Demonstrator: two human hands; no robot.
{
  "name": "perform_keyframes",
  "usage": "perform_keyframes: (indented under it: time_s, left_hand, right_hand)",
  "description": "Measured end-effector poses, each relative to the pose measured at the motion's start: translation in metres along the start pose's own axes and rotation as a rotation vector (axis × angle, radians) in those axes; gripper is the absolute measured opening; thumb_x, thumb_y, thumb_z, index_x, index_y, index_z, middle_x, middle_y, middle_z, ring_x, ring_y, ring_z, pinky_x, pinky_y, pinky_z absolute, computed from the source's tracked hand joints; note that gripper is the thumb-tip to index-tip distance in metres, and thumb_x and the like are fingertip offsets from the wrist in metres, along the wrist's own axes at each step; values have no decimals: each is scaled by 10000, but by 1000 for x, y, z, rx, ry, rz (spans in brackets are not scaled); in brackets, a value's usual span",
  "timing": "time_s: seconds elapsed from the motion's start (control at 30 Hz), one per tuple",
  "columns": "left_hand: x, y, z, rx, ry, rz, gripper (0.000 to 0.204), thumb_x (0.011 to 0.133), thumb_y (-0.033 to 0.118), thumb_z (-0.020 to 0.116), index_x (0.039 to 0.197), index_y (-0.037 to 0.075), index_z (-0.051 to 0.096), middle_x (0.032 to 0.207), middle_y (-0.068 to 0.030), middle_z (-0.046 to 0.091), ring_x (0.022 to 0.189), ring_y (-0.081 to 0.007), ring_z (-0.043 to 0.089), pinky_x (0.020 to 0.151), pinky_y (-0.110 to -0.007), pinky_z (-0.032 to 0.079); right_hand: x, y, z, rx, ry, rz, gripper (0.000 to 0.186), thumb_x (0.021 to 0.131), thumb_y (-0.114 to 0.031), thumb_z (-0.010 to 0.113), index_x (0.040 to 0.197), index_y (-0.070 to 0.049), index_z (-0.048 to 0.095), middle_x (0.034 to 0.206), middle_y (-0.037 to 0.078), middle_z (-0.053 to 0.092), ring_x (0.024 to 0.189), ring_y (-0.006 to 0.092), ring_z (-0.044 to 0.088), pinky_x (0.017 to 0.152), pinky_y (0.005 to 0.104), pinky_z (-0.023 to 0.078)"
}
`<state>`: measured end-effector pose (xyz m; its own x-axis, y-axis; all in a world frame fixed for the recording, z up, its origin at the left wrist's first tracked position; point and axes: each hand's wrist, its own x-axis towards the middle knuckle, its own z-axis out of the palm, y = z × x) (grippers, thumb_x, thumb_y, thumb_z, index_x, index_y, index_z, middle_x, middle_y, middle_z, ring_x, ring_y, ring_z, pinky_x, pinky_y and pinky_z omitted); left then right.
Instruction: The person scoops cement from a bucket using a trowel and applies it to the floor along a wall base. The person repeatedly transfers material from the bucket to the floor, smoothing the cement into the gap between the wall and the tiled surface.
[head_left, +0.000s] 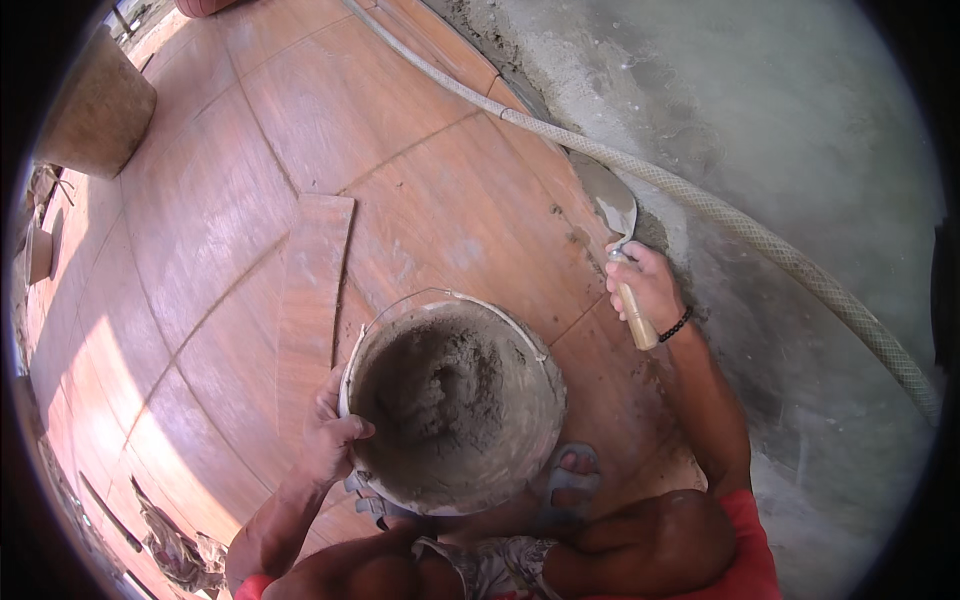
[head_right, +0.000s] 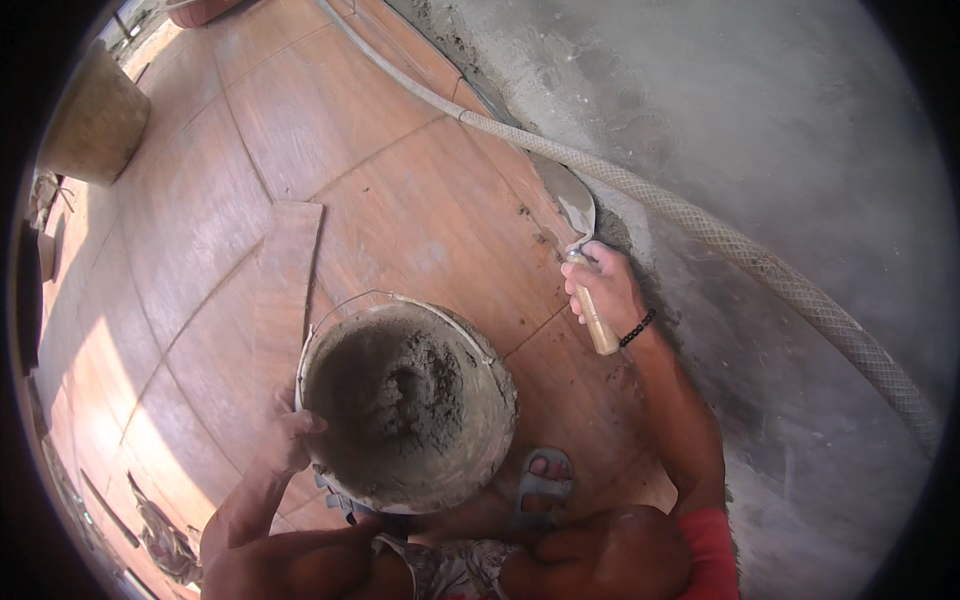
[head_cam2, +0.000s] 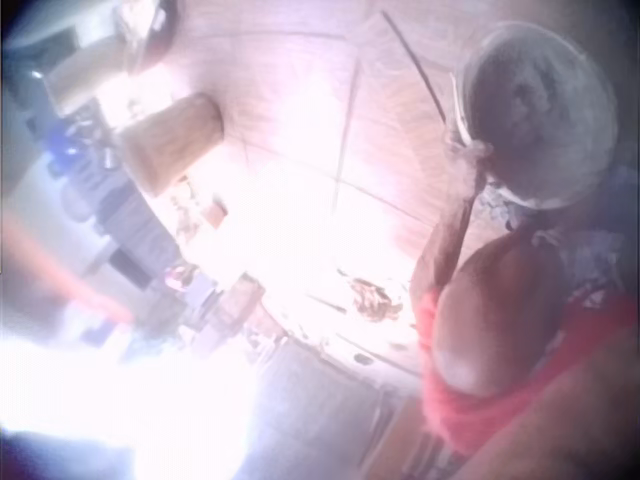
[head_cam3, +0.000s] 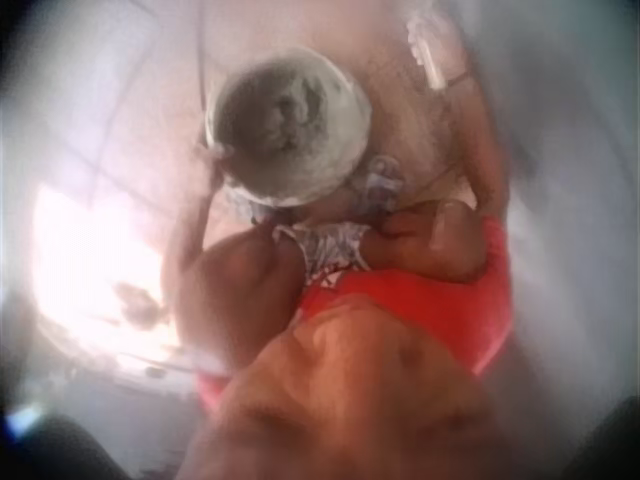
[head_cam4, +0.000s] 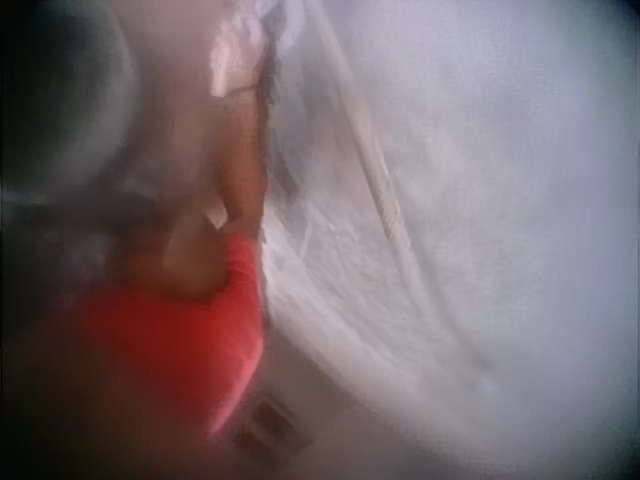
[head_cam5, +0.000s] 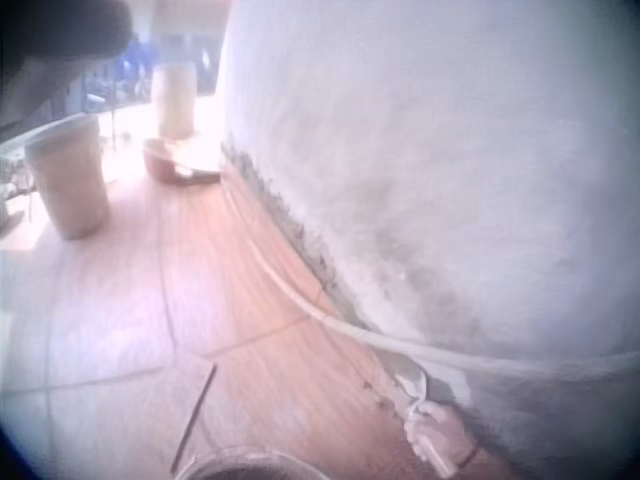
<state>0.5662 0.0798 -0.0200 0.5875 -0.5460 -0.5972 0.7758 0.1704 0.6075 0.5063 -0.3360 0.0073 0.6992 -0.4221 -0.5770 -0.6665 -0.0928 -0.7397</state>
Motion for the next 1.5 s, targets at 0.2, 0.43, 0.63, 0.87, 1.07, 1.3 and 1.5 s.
perform_keyframes:
  time_s: [0.2,0.43,0.63,0.87,1.07,1.3,1.5]
  left_hand:
    - [11,2,-4,-12,-49,-27,750,589,-147,510,1329,-22,492,1197,-94,634,1079,-171,611,978,-299,462]
    - [11,2,-9,17,-39,-37,744,577,-153,518,1309,-17,508,1183,-85,639,1076,-167,611,975,-303,463]
    - [13,2,-2,-7,-30,-46,765,568,-157,503,1320,-16,503,1207,-100,635,1099,-177,607,987,-317,459]
    - [12,4,-1,3,-20,-31,771,567,-151,510,1326,-14,500,1215,-96,628,1119,-180,595,994,-320,454]
    - [11,5,-5,13,-10,-67,775,564,-154,522,1326,-16,501,1225,-96,625,1131,-183,589,1016,-323,439]
    - [11,1,-9,-13,-46,-56,752,582,-142,546,1323,-22,503,1239,-96,620,1153,-183,579,1041,-322,416]
    - [13,3,-8,-24,-56,-65,738,597,-142,545,1324,-20,500,1231,-90,618,1146,-172,574,1035,-319,413]
  right_hand:
    - [-48,-10,-26,143,85,8,371,904,-149,611,1215,23,504,751,54,585,516,114,548,440,264,455]
    - [-118,6,-25,-19,191,-115,346,913,-97,583,1211,48,485,730,58,572,519,99,537,481,241,448]
    - [-88,41,-15,-271,245,-32,310,896,-117,627,1135,68,556,742,27,576,504,79,526,482,239,434]
    - [-114,51,-24,-147,382,-92,372,880,-115,648,1193,69,568,775,24,598,538,68,539,487,225,426]
    - [-125,67,-22,-425,477,-117,361,863,-112,669,1170,55,579,832,100,643,588,143,603,551,291,487]
    - [-131,78,-14,-873,499,-351,307,848,-136,691,1081,32,582,959,219,656,845,398,645,754,423,521]
    - [-68,34,10,-670,194,-439,306,860,-158,688,1078,27,580,839,139,638,646,269,645,600,358,515]
